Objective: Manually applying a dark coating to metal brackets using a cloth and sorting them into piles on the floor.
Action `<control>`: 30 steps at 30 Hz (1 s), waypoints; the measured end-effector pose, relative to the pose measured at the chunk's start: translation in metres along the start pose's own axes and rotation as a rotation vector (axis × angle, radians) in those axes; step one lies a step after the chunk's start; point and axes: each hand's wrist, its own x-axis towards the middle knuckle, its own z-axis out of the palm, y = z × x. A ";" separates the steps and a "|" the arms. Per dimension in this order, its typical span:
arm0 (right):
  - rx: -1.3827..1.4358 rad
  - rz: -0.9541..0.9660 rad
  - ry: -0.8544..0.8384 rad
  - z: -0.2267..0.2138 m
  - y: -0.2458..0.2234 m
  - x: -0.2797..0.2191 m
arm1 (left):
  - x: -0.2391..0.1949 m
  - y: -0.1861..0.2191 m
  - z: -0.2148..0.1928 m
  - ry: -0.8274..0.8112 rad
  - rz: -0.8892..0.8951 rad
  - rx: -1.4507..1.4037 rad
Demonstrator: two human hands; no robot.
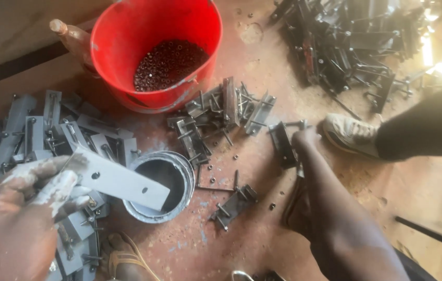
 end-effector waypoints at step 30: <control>0.203 -0.801 -0.494 -0.114 -0.059 -0.226 | -0.056 0.022 -0.028 -0.155 0.339 -0.001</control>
